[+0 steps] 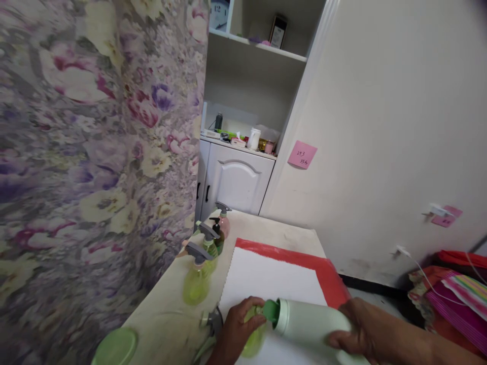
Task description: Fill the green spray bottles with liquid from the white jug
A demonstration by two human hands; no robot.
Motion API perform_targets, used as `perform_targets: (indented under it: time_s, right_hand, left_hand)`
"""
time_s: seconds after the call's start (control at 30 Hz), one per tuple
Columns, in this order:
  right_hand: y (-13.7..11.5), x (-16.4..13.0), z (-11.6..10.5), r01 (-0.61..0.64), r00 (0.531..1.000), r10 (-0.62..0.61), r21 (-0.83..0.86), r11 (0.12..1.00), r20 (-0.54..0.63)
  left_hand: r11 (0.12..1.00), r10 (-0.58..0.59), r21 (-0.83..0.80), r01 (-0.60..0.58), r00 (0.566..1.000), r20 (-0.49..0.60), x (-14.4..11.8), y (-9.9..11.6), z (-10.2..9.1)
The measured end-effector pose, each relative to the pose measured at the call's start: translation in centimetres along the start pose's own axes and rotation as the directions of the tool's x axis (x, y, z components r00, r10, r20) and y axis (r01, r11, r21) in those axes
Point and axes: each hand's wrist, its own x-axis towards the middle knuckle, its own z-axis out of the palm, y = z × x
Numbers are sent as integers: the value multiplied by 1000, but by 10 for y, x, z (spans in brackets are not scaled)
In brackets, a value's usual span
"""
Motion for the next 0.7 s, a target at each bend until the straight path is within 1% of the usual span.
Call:
perform_targets:
  time_s: [0.3, 0.7]
  right_hand:
    - [-4, -1, -1, 16, 1000, -16, 20, 1000, 7]
    - [0, -3, 0, 23, 1000, -23, 6, 1000, 8]
  left_hand:
    - [1000, 14, -11, -14, 1000, 0, 2, -4, 1]
    - [1000, 10, -15, -10, 1000, -8, -1, -2, 1]
